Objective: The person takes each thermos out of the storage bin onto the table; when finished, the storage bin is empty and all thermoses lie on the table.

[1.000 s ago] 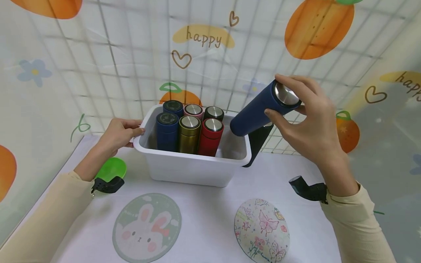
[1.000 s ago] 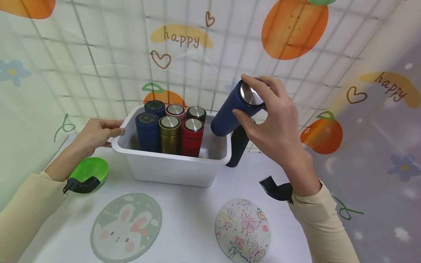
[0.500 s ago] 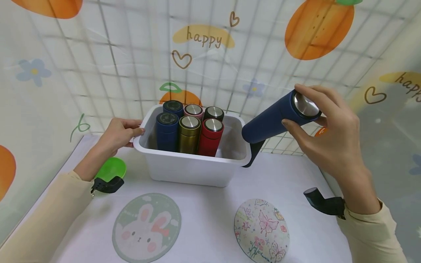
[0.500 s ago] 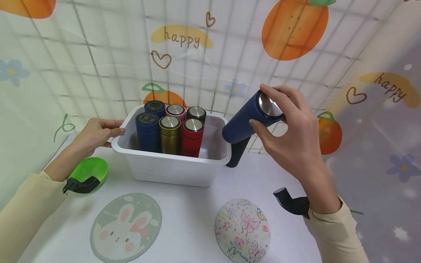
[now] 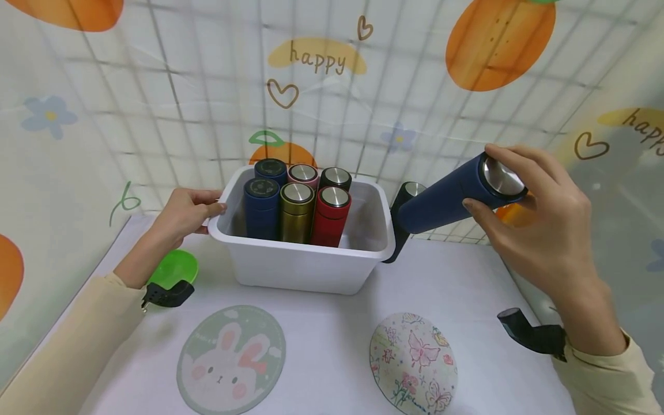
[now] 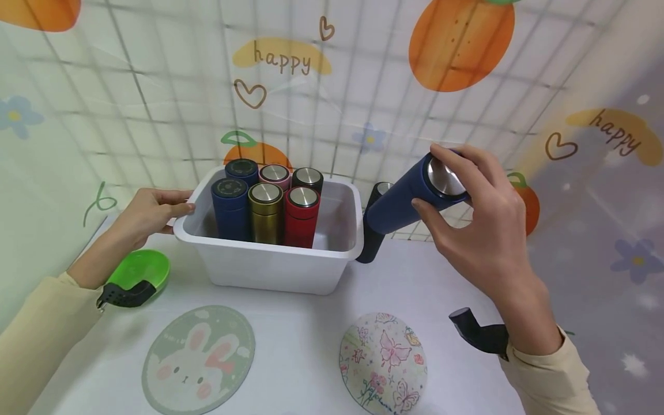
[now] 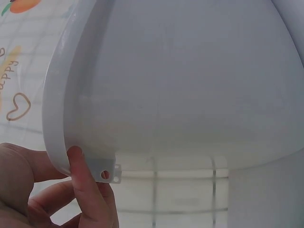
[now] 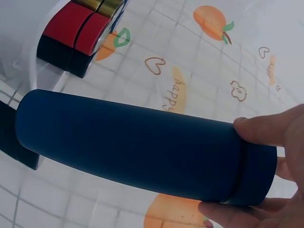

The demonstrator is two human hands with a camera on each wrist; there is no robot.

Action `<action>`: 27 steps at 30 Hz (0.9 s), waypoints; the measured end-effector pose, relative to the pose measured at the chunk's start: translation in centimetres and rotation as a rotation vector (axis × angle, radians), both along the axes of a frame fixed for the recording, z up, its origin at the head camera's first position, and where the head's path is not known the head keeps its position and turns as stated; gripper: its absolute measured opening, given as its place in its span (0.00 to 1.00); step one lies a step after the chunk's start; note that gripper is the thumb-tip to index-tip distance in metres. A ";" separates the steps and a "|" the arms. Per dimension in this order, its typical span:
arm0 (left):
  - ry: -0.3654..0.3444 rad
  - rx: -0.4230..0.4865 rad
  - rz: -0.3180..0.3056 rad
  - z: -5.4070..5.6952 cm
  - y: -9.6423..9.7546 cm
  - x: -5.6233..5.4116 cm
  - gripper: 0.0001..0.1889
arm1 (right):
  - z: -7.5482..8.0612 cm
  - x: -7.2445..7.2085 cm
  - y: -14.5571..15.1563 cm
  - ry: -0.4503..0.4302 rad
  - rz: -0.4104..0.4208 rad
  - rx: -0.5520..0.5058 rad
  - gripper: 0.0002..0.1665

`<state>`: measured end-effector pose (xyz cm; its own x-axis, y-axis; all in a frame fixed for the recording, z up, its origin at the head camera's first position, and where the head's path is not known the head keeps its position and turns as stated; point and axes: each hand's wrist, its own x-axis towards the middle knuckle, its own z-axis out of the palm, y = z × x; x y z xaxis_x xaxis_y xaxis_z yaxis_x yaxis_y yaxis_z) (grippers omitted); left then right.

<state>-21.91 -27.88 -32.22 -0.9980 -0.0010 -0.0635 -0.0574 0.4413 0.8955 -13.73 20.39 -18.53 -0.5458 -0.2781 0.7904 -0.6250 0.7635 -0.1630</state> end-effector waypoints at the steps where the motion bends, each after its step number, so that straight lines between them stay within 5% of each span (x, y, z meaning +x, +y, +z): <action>1: 0.000 0.001 -0.001 0.0 0.0 0.0 0.25 | -0.1 0.0 0.2 -0.005 -0.004 0.003 0.46; 27: 0.007 0.005 0.006 0.1 0.1 0.1 0.25 | -3.1 -1.3 5.0 -0.088 -0.111 0.042 0.47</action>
<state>-21.80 -27.81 -32.10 -0.9984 -0.0067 -0.0563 -0.0536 0.4369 0.8979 -15.04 25.40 -21.63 -0.6415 -0.2443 0.7271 -0.5213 0.8343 -0.1795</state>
